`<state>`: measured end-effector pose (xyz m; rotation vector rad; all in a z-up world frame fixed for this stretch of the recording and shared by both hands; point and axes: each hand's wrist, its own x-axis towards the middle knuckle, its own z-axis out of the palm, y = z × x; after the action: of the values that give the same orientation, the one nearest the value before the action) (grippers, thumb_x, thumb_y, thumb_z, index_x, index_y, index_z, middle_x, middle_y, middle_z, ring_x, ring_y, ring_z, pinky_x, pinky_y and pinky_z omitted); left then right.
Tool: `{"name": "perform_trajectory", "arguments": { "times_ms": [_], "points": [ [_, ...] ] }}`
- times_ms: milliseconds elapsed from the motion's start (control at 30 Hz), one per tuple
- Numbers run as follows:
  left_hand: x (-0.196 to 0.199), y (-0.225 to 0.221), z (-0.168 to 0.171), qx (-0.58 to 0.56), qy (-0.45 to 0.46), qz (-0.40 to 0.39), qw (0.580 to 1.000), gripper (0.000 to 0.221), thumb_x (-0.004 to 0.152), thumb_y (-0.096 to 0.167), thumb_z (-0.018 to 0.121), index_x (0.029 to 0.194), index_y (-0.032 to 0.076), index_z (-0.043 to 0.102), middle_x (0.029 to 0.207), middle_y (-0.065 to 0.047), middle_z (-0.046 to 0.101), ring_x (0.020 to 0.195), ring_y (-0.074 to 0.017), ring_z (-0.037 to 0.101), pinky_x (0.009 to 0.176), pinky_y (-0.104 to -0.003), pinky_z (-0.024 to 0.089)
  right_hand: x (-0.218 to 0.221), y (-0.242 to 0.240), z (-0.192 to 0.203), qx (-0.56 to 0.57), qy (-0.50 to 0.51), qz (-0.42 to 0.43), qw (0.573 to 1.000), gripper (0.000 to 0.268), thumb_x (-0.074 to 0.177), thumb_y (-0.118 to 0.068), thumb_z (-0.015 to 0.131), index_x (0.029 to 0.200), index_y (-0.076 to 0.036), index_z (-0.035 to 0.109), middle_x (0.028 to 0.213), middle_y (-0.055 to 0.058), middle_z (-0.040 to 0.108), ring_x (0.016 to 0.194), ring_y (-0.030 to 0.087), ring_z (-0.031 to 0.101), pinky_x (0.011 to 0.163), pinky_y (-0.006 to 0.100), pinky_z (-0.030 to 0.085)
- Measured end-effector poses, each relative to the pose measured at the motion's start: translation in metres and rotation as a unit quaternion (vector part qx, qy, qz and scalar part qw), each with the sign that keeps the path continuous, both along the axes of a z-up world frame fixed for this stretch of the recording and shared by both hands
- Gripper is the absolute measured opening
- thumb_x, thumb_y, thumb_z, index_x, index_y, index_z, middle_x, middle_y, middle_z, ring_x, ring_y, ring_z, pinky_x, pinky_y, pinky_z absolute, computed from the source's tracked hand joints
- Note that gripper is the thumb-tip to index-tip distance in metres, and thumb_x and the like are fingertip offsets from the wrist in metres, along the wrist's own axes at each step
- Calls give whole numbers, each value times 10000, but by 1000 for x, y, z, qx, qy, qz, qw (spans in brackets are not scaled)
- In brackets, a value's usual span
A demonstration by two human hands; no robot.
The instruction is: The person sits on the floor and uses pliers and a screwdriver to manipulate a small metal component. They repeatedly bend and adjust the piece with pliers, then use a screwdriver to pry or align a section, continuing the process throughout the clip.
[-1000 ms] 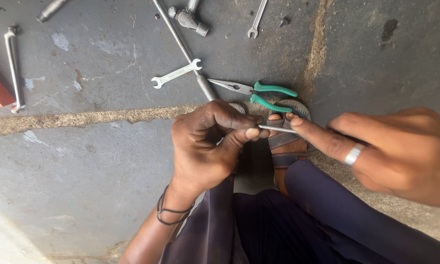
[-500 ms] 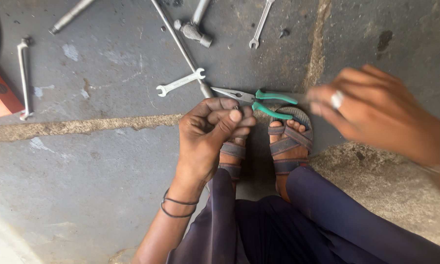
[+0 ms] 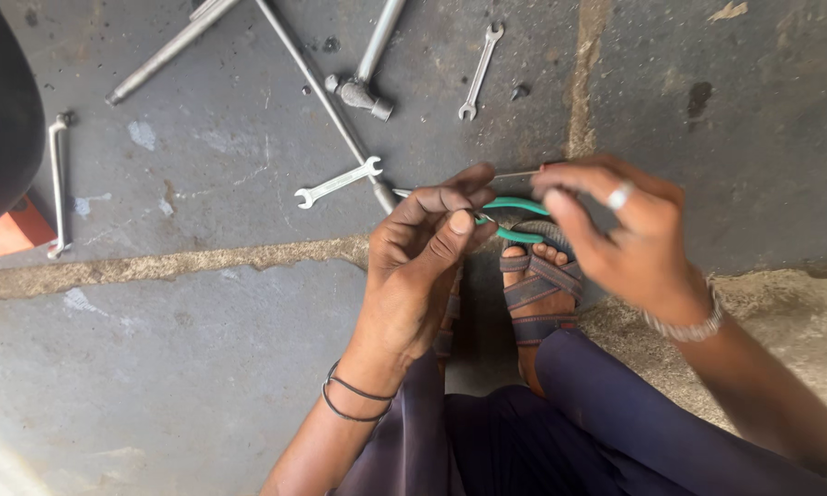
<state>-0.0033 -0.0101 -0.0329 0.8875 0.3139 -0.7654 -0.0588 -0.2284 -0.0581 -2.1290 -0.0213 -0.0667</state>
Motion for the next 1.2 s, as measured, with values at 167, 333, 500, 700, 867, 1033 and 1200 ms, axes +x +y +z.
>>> {"name": "perform_trajectory", "arguments": {
  "times_ms": [167,333,500,700,867,1033,1200],
  "points": [
    [-4,-11,1,-97,46,29,994,115,1058,70,666,1148,-1,669,1239,-108,642,1082,-183,642,974,-348,530,10,17,52,45,1,3,999,229,888,-65,803,1077,18,705,1010,145,747,879,202,757,726,278,612],
    [-4,-18,20,-28,-72,-16,997,117,1068,51,700,1161,-15,672,1062,-105,695,954,-158,663,913,-295,559,23,19,77,41,-37,-32,998,99,923,41,734,1012,26,692,945,146,730,888,222,756,773,315,605],
    [3,-13,58,157,-334,-91,925,138,1055,105,729,1138,1,689,1052,-84,723,945,-135,727,844,-244,602,20,11,91,2,-84,-17,996,96,882,50,734,950,62,668,888,182,715,829,257,752,687,310,606],
    [12,-19,88,229,-387,-132,883,110,1010,135,752,1038,39,708,975,-61,746,831,-129,747,751,-235,606,12,-4,97,40,-95,31,994,100,896,37,682,983,44,634,890,172,708,816,242,760,721,343,625],
    [11,-21,96,179,-374,-130,901,116,1038,160,736,1045,53,692,982,-53,735,839,-102,744,732,-213,620,3,-22,83,87,-142,89,982,128,963,-46,619,1073,11,591,958,155,692,841,199,761,779,350,608],
    [9,-18,100,162,-361,-136,908,130,1042,174,736,1089,64,685,1006,-57,732,831,-85,732,726,-199,619,-7,-33,81,114,-118,126,978,117,1003,-80,595,1087,1,591,1030,148,682,936,181,747,828,330,596],
    [7,-17,100,156,-372,-126,906,141,1053,182,731,1088,57,676,1032,-59,719,850,-81,729,735,-191,628,-8,-33,83,69,-132,126,981,118,994,-88,601,1086,-14,594,1060,166,687,966,227,744,825,326,598]
  ]
}}
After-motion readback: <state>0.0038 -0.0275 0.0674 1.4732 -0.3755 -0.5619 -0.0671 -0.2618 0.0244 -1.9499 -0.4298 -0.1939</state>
